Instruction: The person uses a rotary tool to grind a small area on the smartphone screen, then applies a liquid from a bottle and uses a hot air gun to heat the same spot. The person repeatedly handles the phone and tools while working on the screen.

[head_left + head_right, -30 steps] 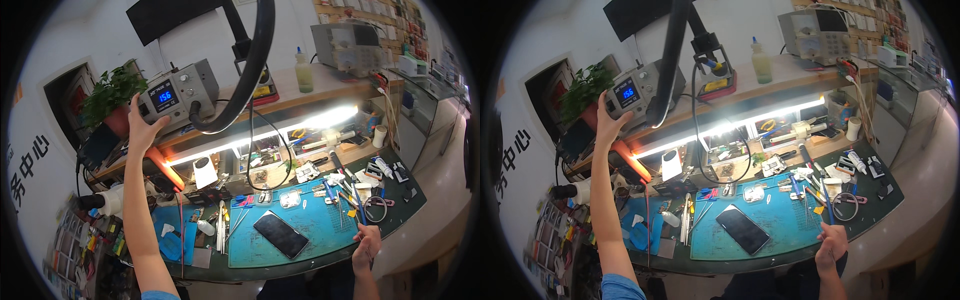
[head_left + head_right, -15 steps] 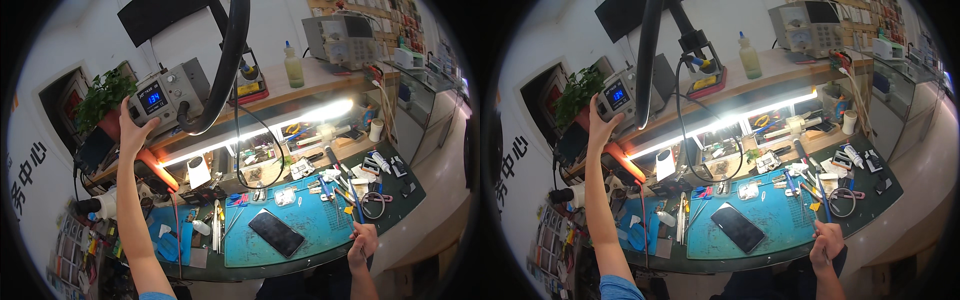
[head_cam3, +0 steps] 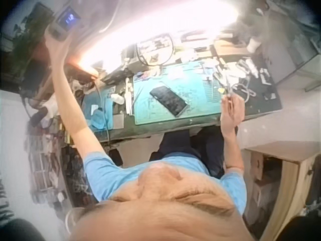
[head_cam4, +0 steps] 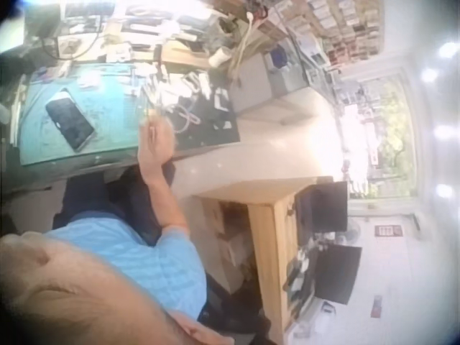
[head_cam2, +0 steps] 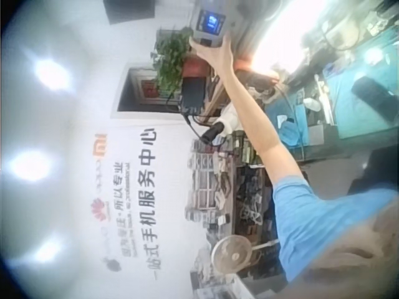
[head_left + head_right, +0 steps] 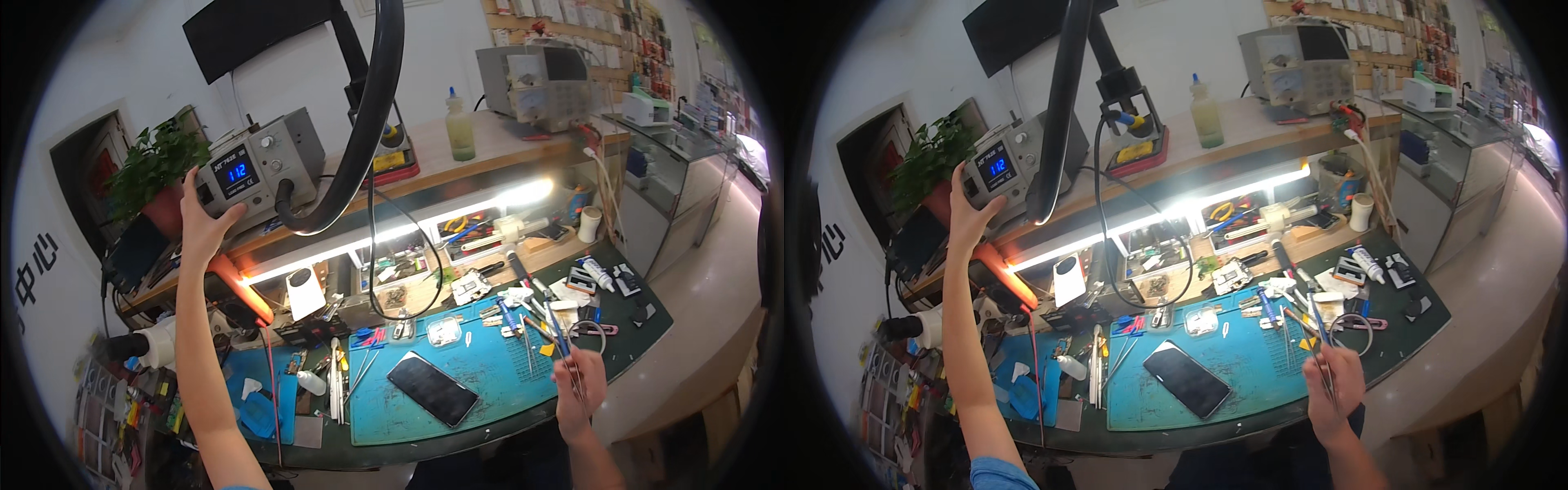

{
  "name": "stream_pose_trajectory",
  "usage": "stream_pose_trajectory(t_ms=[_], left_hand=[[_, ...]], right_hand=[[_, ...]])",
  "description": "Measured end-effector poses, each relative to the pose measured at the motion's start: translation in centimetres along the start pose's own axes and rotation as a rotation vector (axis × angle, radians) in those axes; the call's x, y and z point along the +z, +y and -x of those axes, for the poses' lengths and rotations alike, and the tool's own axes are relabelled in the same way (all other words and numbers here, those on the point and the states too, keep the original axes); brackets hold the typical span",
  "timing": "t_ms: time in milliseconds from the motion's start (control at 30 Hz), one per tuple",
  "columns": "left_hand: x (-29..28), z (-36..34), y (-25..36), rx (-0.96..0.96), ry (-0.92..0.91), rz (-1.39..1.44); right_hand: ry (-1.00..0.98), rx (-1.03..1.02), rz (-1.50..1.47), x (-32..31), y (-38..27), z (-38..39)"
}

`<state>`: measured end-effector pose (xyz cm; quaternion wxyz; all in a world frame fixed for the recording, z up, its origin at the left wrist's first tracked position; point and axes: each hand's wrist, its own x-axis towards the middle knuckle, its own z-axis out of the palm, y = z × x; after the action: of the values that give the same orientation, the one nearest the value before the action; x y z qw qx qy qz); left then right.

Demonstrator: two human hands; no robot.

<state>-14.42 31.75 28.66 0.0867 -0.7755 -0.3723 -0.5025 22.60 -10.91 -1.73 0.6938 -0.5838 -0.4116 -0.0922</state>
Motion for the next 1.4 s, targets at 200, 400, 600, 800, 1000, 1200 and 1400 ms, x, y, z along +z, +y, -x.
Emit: stream_pose_trajectory(t_ms=[200,400,600,800,1000,1200,1400], left_hand=[[-0.1,0.5,-0.1,-0.031,-0.022,0.002],[0.4,0.5,-0.8,0.013,0.005,0.015],[0.5,0.6,-0.4,0.013,0.009,0.016],[0.8,1.1,-0.5,0.017,0.017,0.006],[0.0,0.5,-1.0,0.037,-0.046,0.000],[-3.8,0.3,-0.9,-0.095,-0.423,0.566],[-4.6,0.3,-1.8,-0.148,-0.417,0.538]], right_hand=[[-0.012,-0.569,0.099,8.0,-4.3,-16.9],[-0.009,-0.493,0.686,18.6,-8.1,-31.4],[-0.151,-0.318,0.806,20.5,-6.2,-36.4],[-0.147,-0.211,0.841,21.3,-5.4,-35.9],[-0.142,-0.238,0.861,20.4,-7.2,-34.0],[-0.105,-0.339,0.938,17.9,-6.2,-34.2],[-0.003,-0.556,0.828,18.5,-6.5,-30.8]])
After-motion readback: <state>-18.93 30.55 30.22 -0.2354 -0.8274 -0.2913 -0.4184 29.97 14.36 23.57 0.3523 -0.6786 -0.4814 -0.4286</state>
